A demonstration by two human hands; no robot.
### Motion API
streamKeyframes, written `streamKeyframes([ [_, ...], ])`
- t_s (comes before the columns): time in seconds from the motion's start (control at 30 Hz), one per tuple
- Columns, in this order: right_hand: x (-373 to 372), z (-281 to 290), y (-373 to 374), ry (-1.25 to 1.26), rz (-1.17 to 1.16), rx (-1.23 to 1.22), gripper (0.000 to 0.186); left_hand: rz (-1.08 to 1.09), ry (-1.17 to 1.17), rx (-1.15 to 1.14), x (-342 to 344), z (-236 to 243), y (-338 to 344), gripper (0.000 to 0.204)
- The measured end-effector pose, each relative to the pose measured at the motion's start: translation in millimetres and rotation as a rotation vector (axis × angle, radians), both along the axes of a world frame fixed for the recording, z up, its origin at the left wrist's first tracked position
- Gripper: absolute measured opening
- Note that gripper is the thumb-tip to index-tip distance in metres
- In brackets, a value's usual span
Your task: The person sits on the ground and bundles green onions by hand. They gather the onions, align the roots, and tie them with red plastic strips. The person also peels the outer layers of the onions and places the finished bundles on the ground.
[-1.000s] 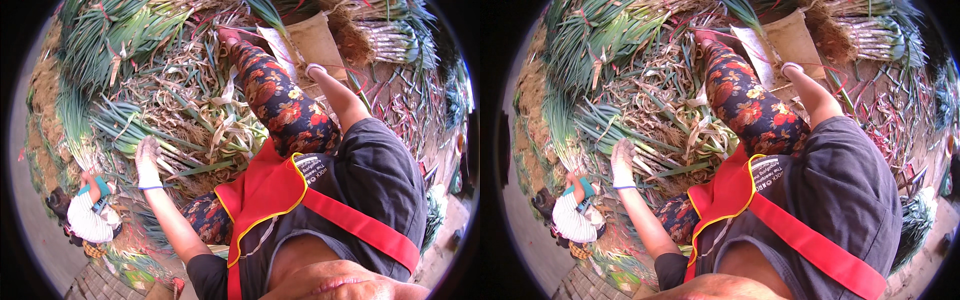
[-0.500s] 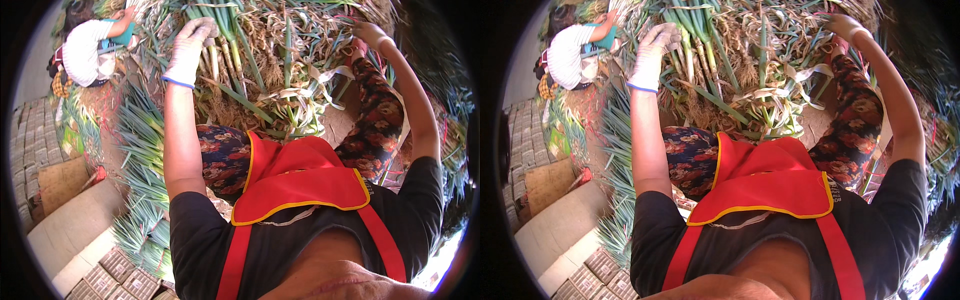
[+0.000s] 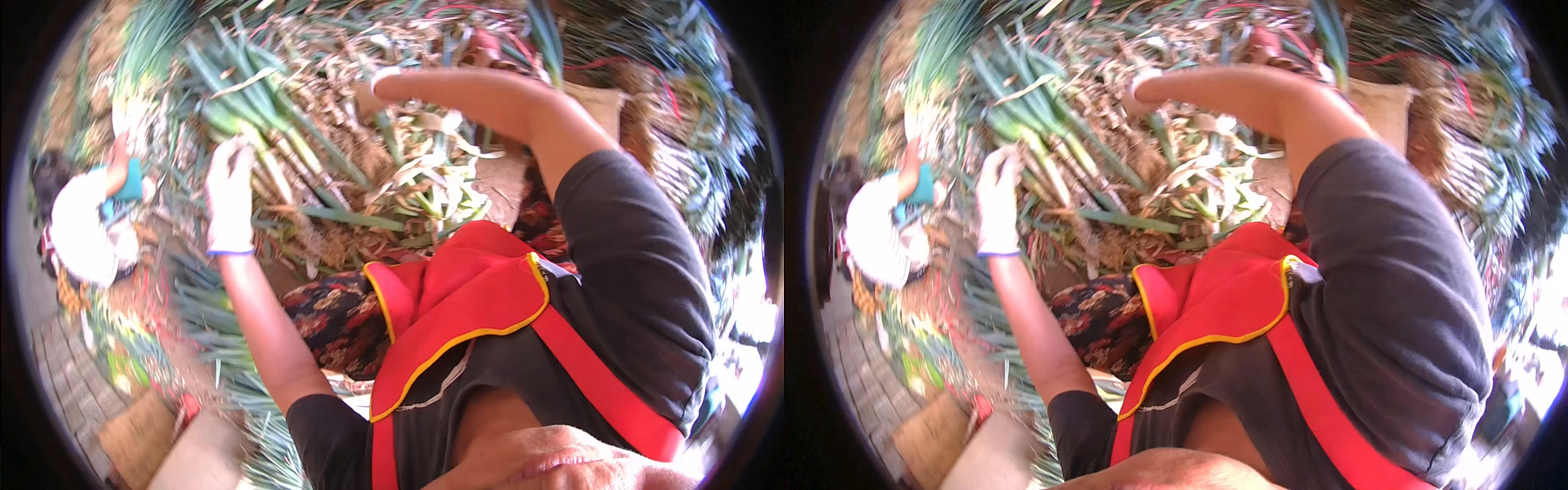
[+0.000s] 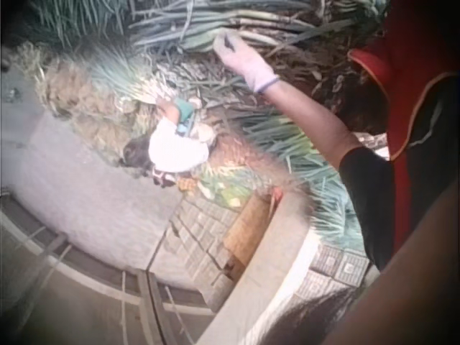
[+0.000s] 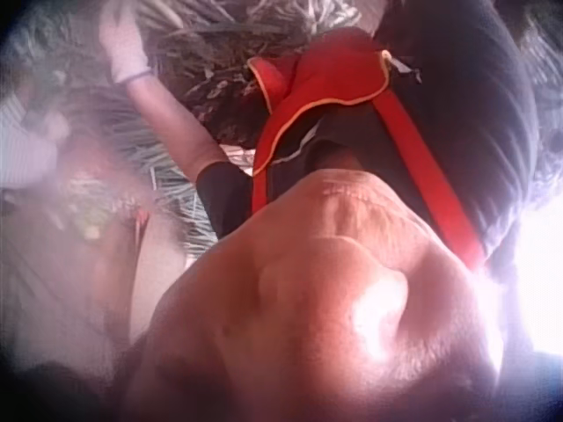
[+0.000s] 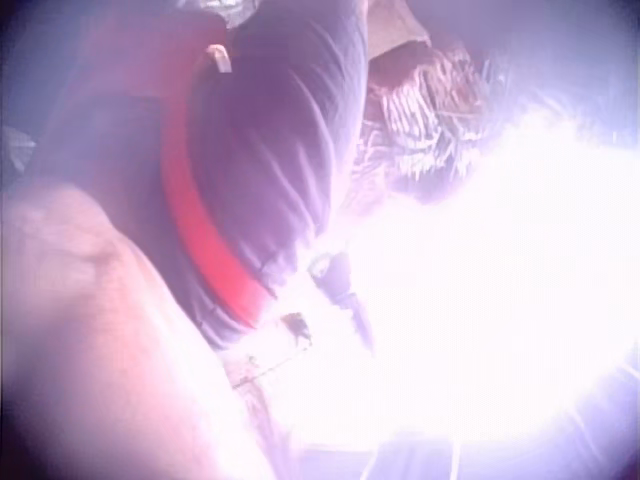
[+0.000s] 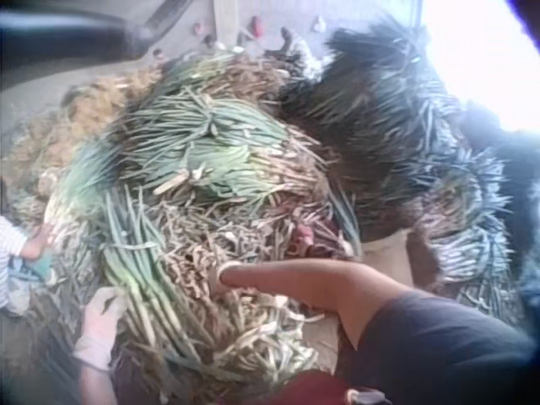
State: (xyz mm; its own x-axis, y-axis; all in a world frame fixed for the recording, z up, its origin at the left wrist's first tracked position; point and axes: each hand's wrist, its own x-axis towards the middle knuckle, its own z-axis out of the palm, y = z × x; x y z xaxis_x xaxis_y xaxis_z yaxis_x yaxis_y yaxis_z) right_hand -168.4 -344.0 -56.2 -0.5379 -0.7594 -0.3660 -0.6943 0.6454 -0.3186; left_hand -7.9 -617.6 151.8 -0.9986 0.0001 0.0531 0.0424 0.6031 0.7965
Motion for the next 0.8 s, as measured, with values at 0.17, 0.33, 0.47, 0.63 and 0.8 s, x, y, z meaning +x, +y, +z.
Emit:
streamKeyframes([
  [0.17, -33.9, 144.0, 207.7, 0.490, -0.117, 0.454, 0.019, 0.023, -0.029, 0.064, 6.1, 25.4, 12.2, 0.025],
  [0.33, 59.1, 21.8, 402.3, 0.134, -1.229, 0.148, 0.063, -0.019, -0.057, 0.043, -1.7, 26.6, 31.5, 0.024],
  [0.47, 143.0, -48.8, 380.7, 0.051, -1.530, -0.164, 0.100, -0.003, -0.175, 0.081, -4.9, 18.0, 34.2, 0.024],
  [0.63, 170.6, -26.3, 364.9, -0.031, -1.443, -0.252, 0.046, 0.000, -0.209, 0.024, -12.4, 15.0, 39.4, 0.025],
  [0.8, 227.9, 12.3, 304.8, 0.088, -1.168, -0.285, 0.032, -0.002, -0.219, 0.013, -13.3, 9.1, 41.4, 0.025],
])
